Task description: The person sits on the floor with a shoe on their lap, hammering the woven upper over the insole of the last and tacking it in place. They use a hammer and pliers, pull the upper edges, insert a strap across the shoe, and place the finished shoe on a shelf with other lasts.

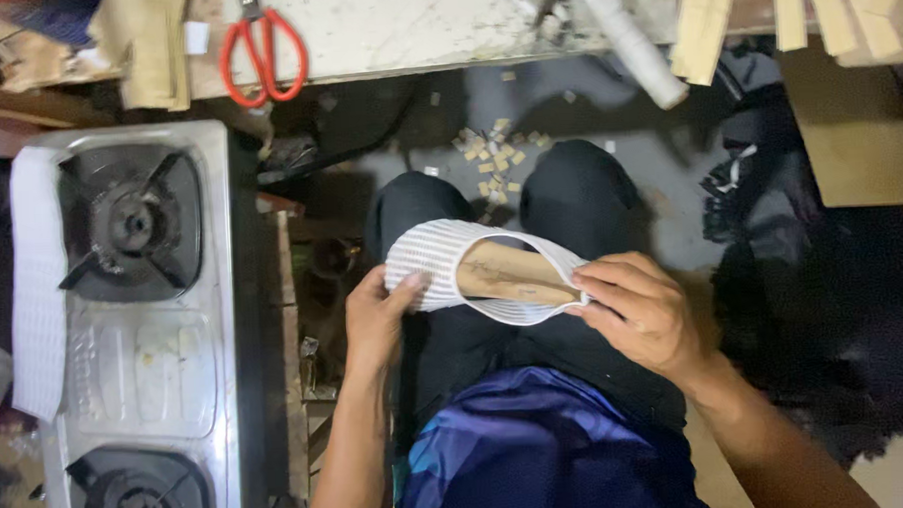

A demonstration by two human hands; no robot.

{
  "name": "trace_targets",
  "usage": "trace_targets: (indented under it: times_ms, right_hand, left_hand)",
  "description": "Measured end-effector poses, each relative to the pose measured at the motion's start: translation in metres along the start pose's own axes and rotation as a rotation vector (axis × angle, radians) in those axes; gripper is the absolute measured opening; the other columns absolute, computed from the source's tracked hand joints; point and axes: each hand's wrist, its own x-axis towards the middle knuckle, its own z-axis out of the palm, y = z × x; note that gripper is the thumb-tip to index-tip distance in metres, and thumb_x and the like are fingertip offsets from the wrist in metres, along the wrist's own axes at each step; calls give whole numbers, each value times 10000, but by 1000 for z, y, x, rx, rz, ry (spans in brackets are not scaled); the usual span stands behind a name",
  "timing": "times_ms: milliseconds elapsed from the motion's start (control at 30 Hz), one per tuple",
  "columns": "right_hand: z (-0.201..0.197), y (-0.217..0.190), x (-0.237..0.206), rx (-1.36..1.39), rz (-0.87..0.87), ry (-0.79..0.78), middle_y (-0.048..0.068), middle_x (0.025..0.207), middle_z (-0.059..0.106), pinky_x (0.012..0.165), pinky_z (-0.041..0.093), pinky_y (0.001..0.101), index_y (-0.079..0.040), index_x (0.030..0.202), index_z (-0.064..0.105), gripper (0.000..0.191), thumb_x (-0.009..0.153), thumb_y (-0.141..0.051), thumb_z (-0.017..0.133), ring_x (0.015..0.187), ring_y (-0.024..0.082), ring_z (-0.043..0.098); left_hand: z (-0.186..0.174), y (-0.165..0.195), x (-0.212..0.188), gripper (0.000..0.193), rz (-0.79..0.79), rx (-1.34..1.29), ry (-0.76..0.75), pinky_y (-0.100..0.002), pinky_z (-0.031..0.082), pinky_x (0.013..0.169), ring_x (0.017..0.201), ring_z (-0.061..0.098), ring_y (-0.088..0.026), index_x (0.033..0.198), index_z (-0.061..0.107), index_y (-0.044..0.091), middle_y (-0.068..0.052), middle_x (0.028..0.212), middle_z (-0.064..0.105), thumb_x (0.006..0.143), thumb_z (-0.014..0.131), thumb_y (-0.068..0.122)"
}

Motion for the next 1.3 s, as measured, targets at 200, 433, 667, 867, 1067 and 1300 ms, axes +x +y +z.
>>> trace_targets:
  times_ms: [200,433,667,867,1067,1300]
  right_hand:
    - [6,2,6,-54,120,-30,127,1052,746,837,566,363,18,1004,757,347,697,-93,873,980,273,706]
    - [6,4,4,-53,131,-25,121,1038,743,833,567,351,6,984,755,337,696,-113,885,974,262,711]
    - [-1,2,6,-56,114,-56,116,1028,749,817,562,353,9,980,761,333,702,-127,884,947,261,704]
    - [0,3,1,-17,122,-74,120,1032,744,815,562,357,7,964,762,320,701,-124,887,933,259,700]
    - [1,9,-4,21,128,-32,123,1061,742,859,573,346,16,994,757,331,701,-85,873,994,251,708]
    - [-14,12,-5,158,159,18,106,1130,721,941,573,312,6,1052,743,354,720,-66,843,1069,214,707]
  left_hand:
    - [-13,-3,28,112,77,-24,13,-247,454,623,666,579,-74,872,750,7,-28,787,722,882,800,108]
    - [-28,-9,30,122,12,-61,-1,-239,443,589,643,572,-59,846,736,60,6,760,700,880,794,162]
    - [-28,8,30,125,-3,75,-78,-248,453,620,676,589,-79,884,760,13,-29,789,707,842,846,93]
    - [-33,0,30,101,104,40,-37,-271,546,796,851,677,-105,842,730,-3,-41,971,765,831,804,64]
    - [-30,0,27,99,145,56,21,-267,507,790,841,616,-111,858,710,6,-76,980,735,885,796,47]
    - [-41,22,-2,114,203,-167,-103,-302,517,830,878,637,-125,861,672,25,-82,1005,725,920,761,65]
